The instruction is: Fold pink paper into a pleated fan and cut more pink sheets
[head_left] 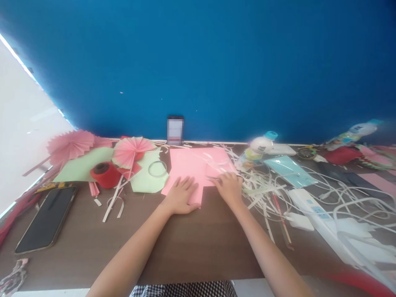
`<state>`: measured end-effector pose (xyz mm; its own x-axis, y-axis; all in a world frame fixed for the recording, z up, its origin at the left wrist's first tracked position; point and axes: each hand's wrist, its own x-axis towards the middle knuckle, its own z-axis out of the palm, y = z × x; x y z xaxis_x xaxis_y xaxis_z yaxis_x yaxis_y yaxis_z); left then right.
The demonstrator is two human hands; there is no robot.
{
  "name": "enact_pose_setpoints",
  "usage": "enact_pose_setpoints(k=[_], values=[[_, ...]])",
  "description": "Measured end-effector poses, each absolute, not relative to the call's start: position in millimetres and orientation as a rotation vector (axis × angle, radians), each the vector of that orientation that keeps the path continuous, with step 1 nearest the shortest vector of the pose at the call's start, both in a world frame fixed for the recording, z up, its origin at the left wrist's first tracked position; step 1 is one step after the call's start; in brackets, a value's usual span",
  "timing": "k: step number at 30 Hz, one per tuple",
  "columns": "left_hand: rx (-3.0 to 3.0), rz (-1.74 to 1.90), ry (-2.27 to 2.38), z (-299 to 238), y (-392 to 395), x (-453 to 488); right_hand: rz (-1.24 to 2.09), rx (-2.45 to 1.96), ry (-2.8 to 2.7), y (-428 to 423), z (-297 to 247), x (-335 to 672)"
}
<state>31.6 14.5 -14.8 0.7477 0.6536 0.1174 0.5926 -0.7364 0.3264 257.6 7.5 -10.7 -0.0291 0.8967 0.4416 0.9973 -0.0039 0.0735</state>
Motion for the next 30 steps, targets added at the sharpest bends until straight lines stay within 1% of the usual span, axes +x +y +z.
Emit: enact_pose_setpoints(k=[10,30], values=[[2.675,0.314,0.968,-14.3,15.1,31.6,-0.602,-1.995,-1.980,19.2,-10.6,258.4],[2.692,0.327,0.976,-15.6,15.1,32.0,-0.565,-2.019,-1.946,44.1,-16.3,267.8]])
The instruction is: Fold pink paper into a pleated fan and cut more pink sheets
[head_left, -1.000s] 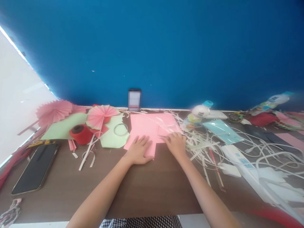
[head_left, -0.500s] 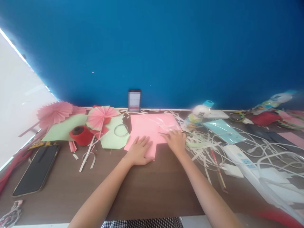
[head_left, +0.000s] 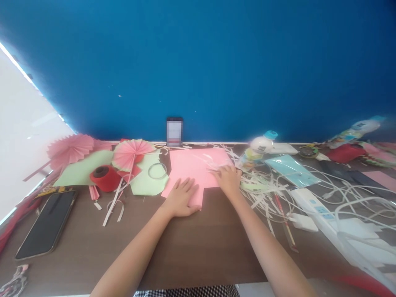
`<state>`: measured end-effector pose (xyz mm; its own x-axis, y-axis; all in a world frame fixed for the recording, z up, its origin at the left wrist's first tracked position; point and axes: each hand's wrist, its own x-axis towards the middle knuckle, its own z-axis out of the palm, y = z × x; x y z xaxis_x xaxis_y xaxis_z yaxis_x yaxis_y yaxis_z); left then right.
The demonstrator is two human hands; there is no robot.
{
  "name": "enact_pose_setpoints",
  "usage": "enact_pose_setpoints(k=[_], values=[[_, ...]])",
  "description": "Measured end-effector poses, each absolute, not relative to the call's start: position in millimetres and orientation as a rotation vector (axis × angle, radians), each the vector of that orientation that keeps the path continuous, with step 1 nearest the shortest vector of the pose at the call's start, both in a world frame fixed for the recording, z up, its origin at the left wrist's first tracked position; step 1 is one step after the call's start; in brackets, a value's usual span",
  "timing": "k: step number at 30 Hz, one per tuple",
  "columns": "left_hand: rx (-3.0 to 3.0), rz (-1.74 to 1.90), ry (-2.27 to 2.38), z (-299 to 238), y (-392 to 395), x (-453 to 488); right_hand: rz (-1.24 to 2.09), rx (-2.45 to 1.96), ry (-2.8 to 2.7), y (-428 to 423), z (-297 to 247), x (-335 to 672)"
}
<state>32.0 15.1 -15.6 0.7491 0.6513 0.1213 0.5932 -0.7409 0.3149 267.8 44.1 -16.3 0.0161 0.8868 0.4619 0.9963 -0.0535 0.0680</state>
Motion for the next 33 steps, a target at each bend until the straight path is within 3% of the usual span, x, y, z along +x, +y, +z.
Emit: enact_pose_setpoints(k=[33], values=[[2.664,0.361,0.957,-14.2,16.7,32.1,-0.513,-2.179,-1.811,77.9,-16.3,270.6]])
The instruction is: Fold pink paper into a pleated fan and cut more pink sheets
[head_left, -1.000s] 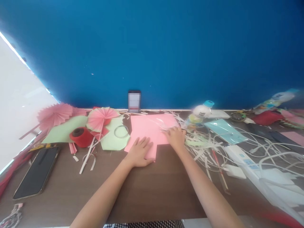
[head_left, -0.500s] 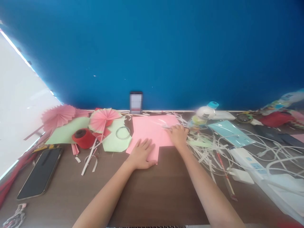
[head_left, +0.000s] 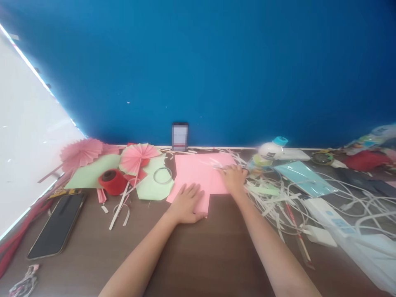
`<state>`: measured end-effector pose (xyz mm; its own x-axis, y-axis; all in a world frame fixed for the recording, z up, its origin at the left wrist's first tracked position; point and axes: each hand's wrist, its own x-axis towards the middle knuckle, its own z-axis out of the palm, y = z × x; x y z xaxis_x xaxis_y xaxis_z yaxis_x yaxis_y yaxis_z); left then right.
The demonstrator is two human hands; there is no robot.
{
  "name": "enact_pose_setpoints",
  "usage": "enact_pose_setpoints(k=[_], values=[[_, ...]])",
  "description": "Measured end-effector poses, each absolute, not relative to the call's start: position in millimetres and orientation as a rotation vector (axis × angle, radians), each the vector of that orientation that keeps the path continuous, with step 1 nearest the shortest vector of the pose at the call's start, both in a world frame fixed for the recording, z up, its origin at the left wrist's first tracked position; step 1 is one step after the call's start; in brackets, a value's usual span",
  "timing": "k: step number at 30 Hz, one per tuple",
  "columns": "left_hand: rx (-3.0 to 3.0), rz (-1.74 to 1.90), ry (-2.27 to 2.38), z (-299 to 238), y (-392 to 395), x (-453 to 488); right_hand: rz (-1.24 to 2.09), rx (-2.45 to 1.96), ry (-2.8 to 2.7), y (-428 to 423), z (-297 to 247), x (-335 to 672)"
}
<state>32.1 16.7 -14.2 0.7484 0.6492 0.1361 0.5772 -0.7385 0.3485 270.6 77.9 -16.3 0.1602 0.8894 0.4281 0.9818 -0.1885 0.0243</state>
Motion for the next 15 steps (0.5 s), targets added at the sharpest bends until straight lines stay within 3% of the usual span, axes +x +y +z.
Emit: enact_pose_setpoints(k=[10,15], values=[[2.668,0.594,0.979,-16.0,14.5,31.8,-0.420,-2.019,-1.637,65.1,22.8,263.7],[2.411,0.905,1.575,-15.5,19.0,26.7,-0.348,-1.807,-1.602,39.7,43.8,251.2]])
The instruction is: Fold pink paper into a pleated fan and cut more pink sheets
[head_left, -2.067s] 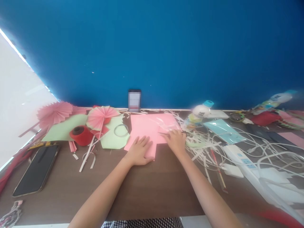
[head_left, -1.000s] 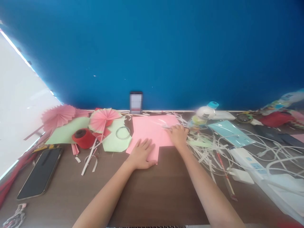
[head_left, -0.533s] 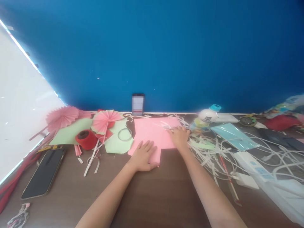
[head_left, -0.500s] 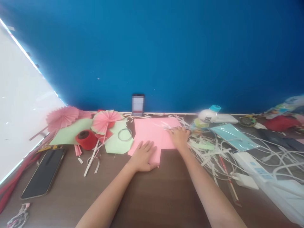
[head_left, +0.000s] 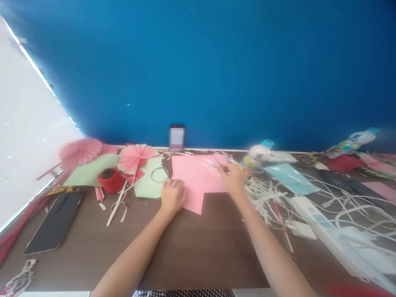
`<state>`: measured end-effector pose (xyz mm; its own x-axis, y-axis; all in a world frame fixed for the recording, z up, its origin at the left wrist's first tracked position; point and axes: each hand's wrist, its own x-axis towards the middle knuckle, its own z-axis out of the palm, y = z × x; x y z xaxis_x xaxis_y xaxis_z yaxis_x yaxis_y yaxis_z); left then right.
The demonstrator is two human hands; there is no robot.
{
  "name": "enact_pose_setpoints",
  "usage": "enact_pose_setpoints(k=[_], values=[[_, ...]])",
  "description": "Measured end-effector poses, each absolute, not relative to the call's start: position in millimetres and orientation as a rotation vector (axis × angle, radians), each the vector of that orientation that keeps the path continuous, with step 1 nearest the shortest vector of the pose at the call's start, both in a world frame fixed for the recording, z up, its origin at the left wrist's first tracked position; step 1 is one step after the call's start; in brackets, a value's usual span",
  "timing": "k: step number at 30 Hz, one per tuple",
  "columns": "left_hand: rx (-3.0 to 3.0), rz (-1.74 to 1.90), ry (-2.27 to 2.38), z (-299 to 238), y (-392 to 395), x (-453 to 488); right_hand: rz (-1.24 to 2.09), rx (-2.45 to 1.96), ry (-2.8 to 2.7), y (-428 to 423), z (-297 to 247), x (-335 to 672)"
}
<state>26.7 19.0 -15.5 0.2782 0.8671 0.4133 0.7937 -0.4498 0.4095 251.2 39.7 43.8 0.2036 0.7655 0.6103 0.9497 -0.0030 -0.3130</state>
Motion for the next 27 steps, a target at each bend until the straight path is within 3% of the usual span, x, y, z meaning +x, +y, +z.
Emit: enact_pose_setpoints(k=[4,12,21,27], values=[[2.311,0.910,1.850,-17.8,25.3,20.2,-0.258,-1.696,-1.703,11.4,38.3,239.2],[2.309,0.818,1.902,-24.6,31.1,13.7,-0.131,-1.683,-2.018,-5.8,-5.3,250.2],[2.222,0.786,1.923,-28.0,36.8,10.7,0.030,-1.725,-2.099,-7.2,-7.2,262.2],[2.210,0.819,1.975,-32.1,41.5,8.3,-0.286,-1.953,-1.776,-5.0,-6.0,266.4]])
